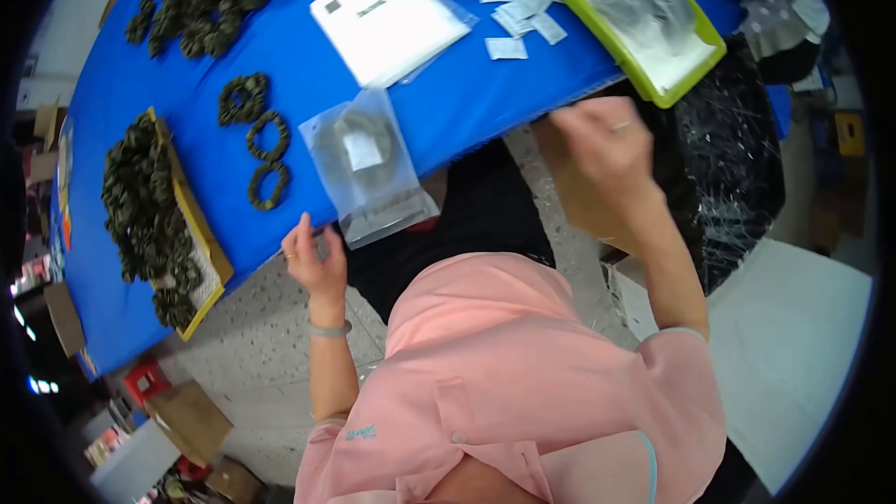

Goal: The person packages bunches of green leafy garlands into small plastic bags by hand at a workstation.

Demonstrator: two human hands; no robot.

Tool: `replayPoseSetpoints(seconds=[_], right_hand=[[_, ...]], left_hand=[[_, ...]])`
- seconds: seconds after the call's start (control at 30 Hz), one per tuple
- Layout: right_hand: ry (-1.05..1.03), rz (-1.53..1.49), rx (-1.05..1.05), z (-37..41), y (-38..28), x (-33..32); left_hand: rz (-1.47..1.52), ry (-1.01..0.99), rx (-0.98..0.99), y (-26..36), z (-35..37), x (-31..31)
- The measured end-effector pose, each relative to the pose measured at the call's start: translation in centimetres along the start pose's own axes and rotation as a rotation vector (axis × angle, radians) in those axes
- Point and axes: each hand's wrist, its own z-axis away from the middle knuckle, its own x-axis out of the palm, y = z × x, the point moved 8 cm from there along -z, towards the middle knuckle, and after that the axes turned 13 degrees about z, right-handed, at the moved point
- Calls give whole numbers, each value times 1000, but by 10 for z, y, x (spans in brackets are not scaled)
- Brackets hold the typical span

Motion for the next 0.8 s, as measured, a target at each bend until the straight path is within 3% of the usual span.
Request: replayPoseSetpoints(seconds=[0.07, 0.13, 0.17, 0.27, 0.33, 0.4, 0.43, 0.6, 0.73, 0.8], right_hand=[[106, -96, -372, -15, -81, 26], [59, -207, -582, -11, -119, 61], [87, -260, -628, -15, -131, 64], [147, -351, -696, -18, -146, 67], [-99, -745, -279, -36, -125, 83], [-246, -997, 68, -36, -113, 100], [-294, -1067, 189, -33, -111, 107], [-377, -1167, 428, -28, -112, 123], [-369, -703, 352, -34, -114, 117], [-320, -660, 368, -40, -115, 115]], left_hand=[[-4, 6, 190, 11, 0, 6], [-2, 28, 303, 25, -6, 11], [-2, 42, 333, 33, -11, 11], [66, -182, 351, 58, -31, 22], [138, -241, 301, 56, -33, 26], [491, -246, -103, 32, -38, 32], [491, -245, -108, 36, -37, 34], [433, -46, -337, 32, -34, 33], [106, -20, -299, 32, -29, 33], [28, -13, -281, 32, -29, 32]])
